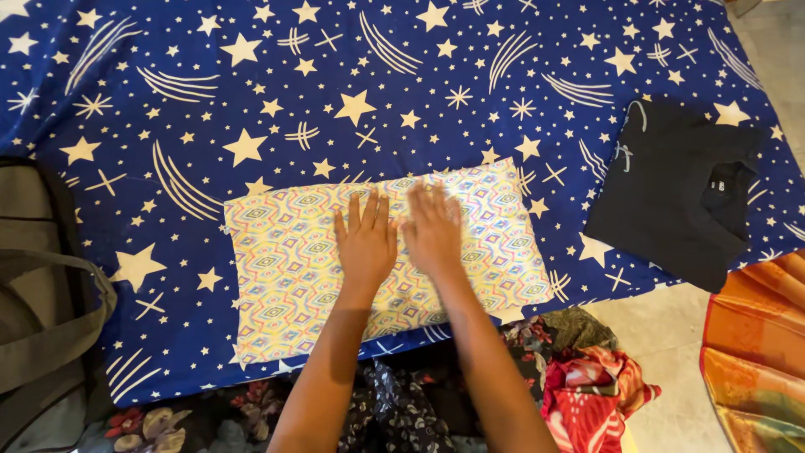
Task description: The person folds a patterned garment on a bed and places it into a large open bag.
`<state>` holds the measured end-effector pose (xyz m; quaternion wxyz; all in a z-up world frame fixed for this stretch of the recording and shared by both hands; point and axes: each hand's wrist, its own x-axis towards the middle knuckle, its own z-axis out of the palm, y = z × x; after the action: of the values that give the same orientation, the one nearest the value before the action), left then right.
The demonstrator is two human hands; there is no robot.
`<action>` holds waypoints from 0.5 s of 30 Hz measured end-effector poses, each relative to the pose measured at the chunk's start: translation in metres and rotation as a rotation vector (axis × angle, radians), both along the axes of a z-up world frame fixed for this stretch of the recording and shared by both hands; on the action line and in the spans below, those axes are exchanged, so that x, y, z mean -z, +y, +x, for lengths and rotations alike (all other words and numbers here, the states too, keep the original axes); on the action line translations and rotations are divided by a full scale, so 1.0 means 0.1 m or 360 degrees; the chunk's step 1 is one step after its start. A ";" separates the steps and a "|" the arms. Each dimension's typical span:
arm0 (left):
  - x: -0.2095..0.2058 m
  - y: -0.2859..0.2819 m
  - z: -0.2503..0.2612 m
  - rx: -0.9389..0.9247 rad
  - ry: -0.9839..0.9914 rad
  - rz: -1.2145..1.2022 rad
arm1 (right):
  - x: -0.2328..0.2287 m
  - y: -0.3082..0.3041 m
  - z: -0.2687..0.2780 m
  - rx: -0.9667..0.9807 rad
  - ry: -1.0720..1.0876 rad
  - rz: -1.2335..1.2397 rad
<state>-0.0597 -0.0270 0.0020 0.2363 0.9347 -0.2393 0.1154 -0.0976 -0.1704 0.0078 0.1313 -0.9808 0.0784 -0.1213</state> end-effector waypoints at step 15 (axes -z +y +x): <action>0.24 0.40 0.25 -0.0283 0.0191 0.0268 | 0.09 -1.73 -0.13 0.0500 0.0325 0.0089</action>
<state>-0.0349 0.0133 -0.0217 0.1598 0.9739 -0.1497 0.0595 -0.1109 -0.3430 -0.0016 0.1294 -0.9596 0.2469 -0.0379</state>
